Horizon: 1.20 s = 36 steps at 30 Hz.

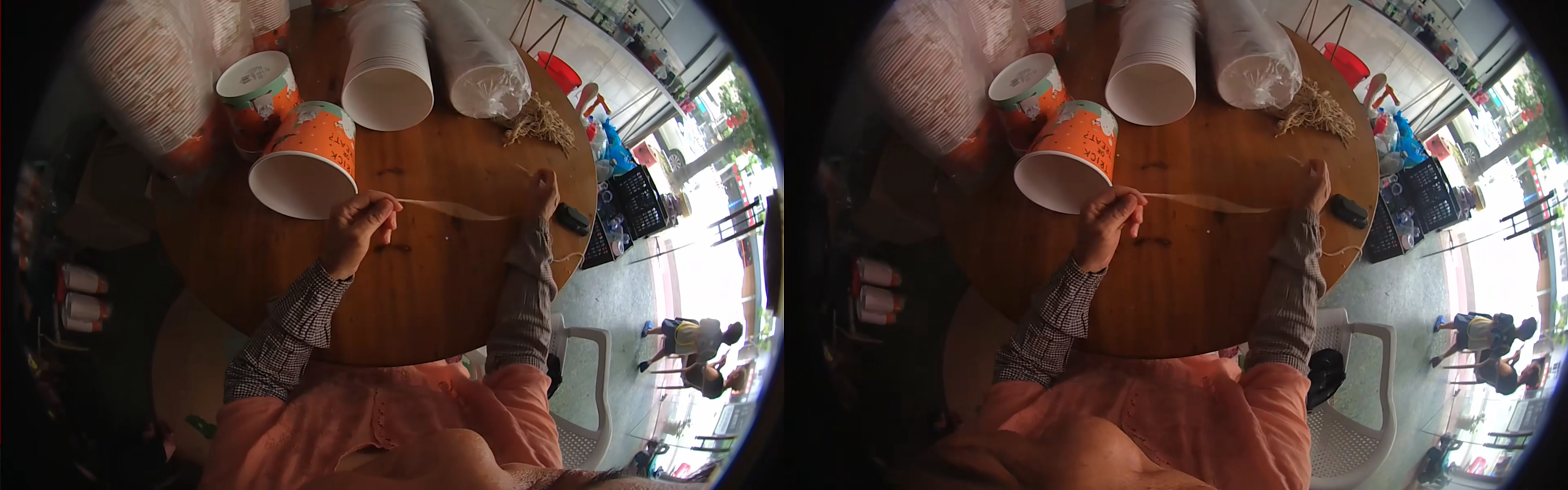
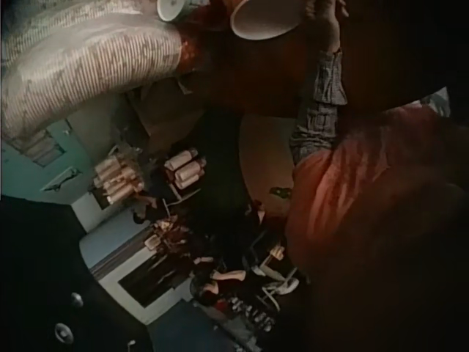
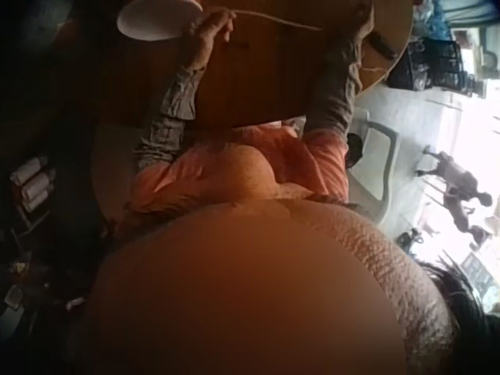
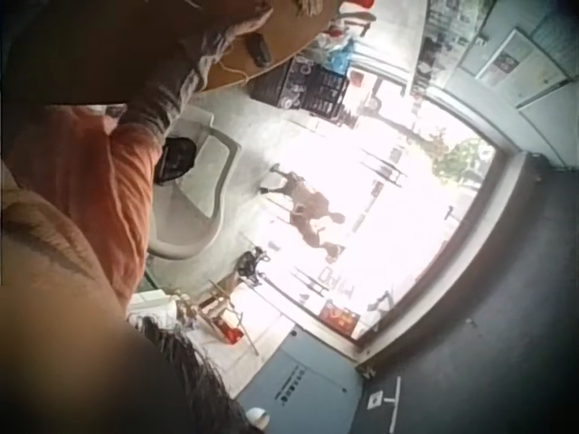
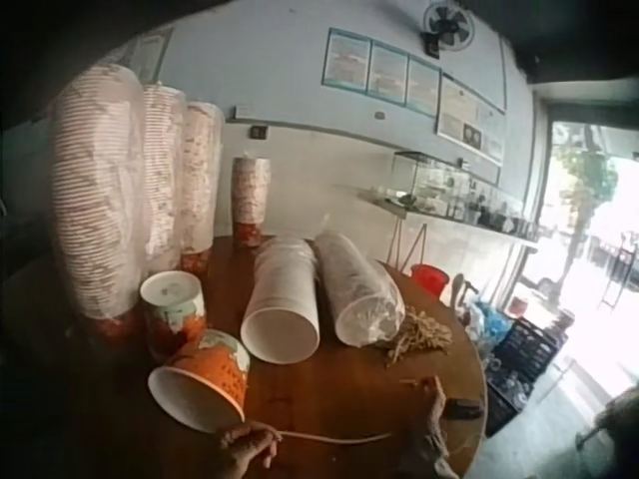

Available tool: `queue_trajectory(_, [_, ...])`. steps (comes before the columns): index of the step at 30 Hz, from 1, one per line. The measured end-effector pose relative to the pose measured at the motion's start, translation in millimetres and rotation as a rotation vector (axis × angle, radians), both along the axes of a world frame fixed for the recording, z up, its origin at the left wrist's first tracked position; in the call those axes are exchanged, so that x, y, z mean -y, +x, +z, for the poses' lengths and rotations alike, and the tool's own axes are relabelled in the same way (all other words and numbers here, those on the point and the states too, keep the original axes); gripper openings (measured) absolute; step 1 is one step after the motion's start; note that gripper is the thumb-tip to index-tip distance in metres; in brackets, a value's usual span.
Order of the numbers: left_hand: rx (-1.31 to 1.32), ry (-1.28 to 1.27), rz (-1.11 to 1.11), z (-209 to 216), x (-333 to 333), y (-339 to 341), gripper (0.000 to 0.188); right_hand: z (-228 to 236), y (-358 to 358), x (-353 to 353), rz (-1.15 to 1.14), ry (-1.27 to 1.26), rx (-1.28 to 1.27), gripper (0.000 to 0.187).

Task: Tying thin brown string through holes in the rim of paper cups.

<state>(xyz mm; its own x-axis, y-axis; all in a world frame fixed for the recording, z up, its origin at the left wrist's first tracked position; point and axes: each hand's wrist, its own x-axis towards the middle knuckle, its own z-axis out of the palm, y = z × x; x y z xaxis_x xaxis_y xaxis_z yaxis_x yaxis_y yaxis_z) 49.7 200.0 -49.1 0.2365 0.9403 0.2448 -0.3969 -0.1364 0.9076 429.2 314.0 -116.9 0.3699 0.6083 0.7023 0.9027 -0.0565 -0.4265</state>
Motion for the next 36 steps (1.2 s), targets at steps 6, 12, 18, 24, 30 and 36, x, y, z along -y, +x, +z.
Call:
queue_trajectory(6, [-0.378,-0.021,0.126,-26,-1,-15,0.021,70,-179,59,0.93,-0.297,-0.893,0.015])
queue_trajectory(12, [-0.358,0.009,0.184,-29,-8,-3,0.023,65,-226,100,1.191,-0.596,-0.739,0.024])
queue_trajectory(18, [-0.411,0.032,0.165,-24,-4,-2,0.021,60,-217,99,1.151,-0.622,-0.726,0.026])
queue_trajectory(24, [-0.535,0.112,0.274,-35,-15,-11,0.028,58,-209,96,1.112,-0.537,-0.662,0.024])
queue_trajectory(30, [-0.283,-0.155,0.174,-24,-7,-6,0.053,62,-202,97,1.02,-0.448,-0.776,0.011])
queue_trajectory(36, [-0.362,-0.205,0.157,-21,-3,-6,0.059,61,-204,98,1.055,-0.46,-0.76,0.011])
